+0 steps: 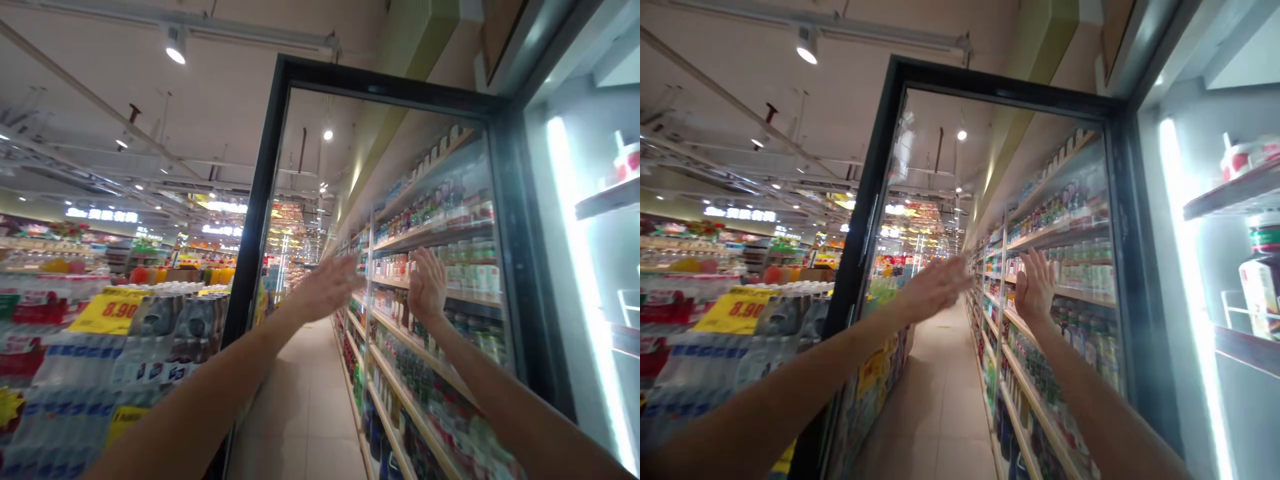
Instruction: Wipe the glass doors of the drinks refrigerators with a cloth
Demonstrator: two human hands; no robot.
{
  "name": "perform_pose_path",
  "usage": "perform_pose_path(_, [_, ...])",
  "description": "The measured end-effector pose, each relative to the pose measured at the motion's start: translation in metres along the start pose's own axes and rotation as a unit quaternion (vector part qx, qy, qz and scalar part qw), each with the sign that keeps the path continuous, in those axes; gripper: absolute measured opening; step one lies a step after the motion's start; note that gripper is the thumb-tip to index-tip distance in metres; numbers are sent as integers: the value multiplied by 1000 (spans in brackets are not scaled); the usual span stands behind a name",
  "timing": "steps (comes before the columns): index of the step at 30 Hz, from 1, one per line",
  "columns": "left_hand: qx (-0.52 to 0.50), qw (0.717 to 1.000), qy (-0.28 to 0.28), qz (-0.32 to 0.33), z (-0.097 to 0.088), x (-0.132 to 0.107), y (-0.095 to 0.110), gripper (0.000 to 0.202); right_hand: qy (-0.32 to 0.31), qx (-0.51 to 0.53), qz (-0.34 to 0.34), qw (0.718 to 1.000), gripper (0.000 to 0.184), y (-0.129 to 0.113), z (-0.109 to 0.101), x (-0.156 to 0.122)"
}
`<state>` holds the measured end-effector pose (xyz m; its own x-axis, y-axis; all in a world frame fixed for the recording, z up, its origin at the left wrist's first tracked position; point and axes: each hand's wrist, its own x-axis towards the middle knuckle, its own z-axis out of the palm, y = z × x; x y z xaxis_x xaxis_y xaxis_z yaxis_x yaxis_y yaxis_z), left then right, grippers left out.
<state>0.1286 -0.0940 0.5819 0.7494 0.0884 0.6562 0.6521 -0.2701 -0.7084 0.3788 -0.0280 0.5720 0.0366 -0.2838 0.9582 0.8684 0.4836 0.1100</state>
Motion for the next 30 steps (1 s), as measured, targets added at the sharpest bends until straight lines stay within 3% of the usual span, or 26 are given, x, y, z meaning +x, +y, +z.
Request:
perform_pose_path(2, [10, 993, 42, -113, -2, 6, -4, 46, 2, -1, 1, 1000, 40, -1, 0, 0])
perform_pose_path(3, [10, 989, 54, -137, -2, 9, -2, 46, 1, -1, 2, 1000, 40, -1, 0, 0])
perform_pose_path(5, [-2, 996, 44, -74, 3, 11, 11, 43, -1, 2, 5, 1000, 40, -1, 0, 0])
perform_pose_path(8, [-28, 994, -3, 108, 9, 13, 27, 37, -1, 13, 5, 1000, 40, 0, 0, 0])
perform_pose_path(9, [-26, 994, -8, 108, 8, 15, 26, 38, 1, 17, 7, 1000, 40, 0, 0, 0])
perform_pose_path(10, [-18, 998, -1, 67, 7, 18, 21, 39, 3, 19, 9, 1000, 40, 0, -1, 0])
perform_pose_path(13, [18, 985, 55, -161, 3, 25, 7, 42, 4, 22, 16, 1000, 40, 0, -1, -1])
perform_pose_path(14, [21, 982, 62, -178, 4, 25, 7, 43, 3, 20, 17, 1000, 41, 0, -1, 0])
perform_pose_path(15, [15, 988, 58, -144, 6, 24, 11, 43, 1, 19, 17, 1000, 41, 0, -1, 0])
perform_pose_path(17, [-10, 999, 18, 33, 11, 20, 22, 42, -3, 17, 15, 1000, 42, 1, -1, 0])
perform_pose_path(18, [-20, 994, -6, 111, 12, 18, 25, 41, -5, 16, 17, 1000, 42, 1, -1, 0])
perform_pose_path(19, [-23, 988, -23, 150, 11, 17, 25, 41, -7, 16, 19, 1000, 42, 2, -2, 0])
perform_pose_path(20, [-20, 990, -27, 140, 9, 16, 20, 42, -9, 17, 21, 1000, 43, 2, -2, 0])
perform_pose_path(22, [2, 1000, 2, -7, 2, 14, 4, 44, -10, 16, 24, 1000, 43, 2, -2, 1])
perform_pose_path(24, [26, 982, 67, -175, -5, 7, -12, 46, -11, 11, 27, 1000, 44, 1, -2, 1])
perform_pose_path(25, [29, 977, 81, -196, -8, 0, -16, 47, -12, 8, 28, 1000, 44, 1, -2, 1])
perform_pose_path(26, [26, 983, 77, -167, -9, -9, -17, 48, -14, 6, 30, 999, 44, 1, -2, 1])
perform_pose_path(29, [-7, 998, -7, 69, -9, -38, -10, 45, -19, 3, 34, 999, 43, 0, -1, 1])
perform_pose_path(30, [-7, 995, -23, 94, -9, -46, -8, 45, -18, 3, 33, 999, 43, -1, -1, 1])
